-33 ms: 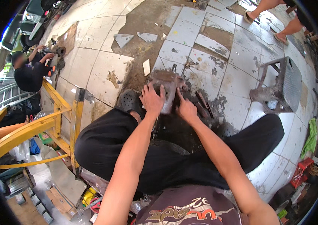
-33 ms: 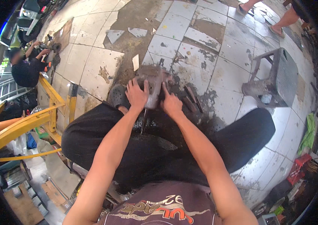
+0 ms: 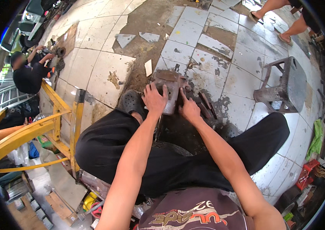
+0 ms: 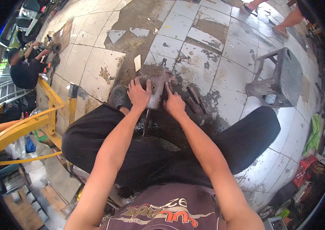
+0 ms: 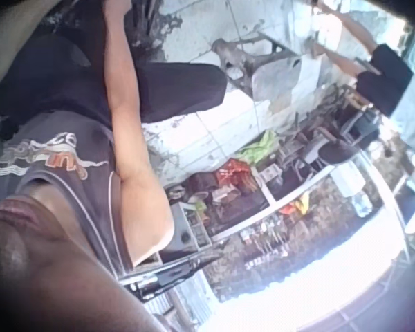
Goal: The person sits on the floor and uses a metal file to scrape and smooth the surface of a dark, rectangular mechanical component. They hold the part steady with one hand while filing with the other, occasionally adjusting their grip to access different areas of the object.
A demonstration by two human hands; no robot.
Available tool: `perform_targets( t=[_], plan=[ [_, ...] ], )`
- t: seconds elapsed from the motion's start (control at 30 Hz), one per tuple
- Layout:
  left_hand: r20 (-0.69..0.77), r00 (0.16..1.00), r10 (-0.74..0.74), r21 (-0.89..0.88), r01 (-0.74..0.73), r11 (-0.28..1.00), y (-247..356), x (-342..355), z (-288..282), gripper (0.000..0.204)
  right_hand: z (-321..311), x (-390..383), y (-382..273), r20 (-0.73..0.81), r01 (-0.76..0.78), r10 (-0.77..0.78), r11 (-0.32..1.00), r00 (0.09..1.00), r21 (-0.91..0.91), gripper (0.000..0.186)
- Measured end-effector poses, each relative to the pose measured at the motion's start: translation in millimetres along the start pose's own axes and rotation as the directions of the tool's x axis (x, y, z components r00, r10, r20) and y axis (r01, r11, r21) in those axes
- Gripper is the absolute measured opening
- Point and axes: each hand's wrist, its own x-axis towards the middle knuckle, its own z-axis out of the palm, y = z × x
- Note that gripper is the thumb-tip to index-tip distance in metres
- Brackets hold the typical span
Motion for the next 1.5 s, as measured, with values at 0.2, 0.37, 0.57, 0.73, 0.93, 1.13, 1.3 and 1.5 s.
perform_targets(
  t=[0.2, 0.37, 0.57, 0.73, 0.93, 1.13, 1.3, 1.5],
  plan=[
    [0.127, 0.992, -0.016, -0.06, 0.024, 0.998, 6.6, 11.2, -14.7, 0.07, 33.7, -13.6, -1.8, -0.175, 0.04, -0.01, 0.986, 0.984, 0.164, 0.077],
    [-0.057, 0.995, 0.083, -0.05, -0.086, 0.995, -14.2, 4.8, 0.4, 0.07, 38.5, -18.5, -10.8, -0.05, -0.072, 0.078, 0.992, 0.996, 0.099, 0.08],
    [-0.139, 0.988, 0.063, -0.115, -0.08, 0.99, -10.4, 9.9, 3.0, 0.059, 16.6, -16.5, -29.2, 0.073, -0.278, 0.272, 0.957, 0.96, 0.085, 0.079],
    [-0.217, 0.976, 0.015, -0.18, -0.055, 0.982, -16.8, 19.8, 16.4, 0.048, -2.3, 15.5, -29.8, 0.069, -0.217, 0.223, 0.973, 0.972, -0.077, 0.082],
    [-0.158, 0.985, -0.068, -0.201, 0.036, 0.979, -7.9, 30.3, 5.6, 0.042, -2.2, -4.4, -39.1, 0.113, -0.22, 0.246, 0.954, 0.963, -0.202, 0.08],
    [-0.138, 0.984, -0.116, -0.223, 0.084, 0.971, -10.6, 27.8, 11.4, 0.039, 7.2, -9.3, -38.9, 0.09, -0.203, 0.23, 0.949, 0.969, -0.24, 0.086],
    [-0.1, 0.99, -0.101, -0.204, 0.078, 0.976, -3.7, 25.5, 5.0, 0.039, 0.2, 30.4, -9.1, -0.005, -0.095, 0.096, 0.962, 0.995, -0.255, 0.085],
    [-0.165, 0.986, 0.023, -0.18, -0.053, 0.982, -8.3, 30.9, 1.2, 0.039, 9.9, 10.7, -20.7, 0.016, -0.118, 0.128, 0.948, 0.992, -0.295, 0.091]
  ],
)
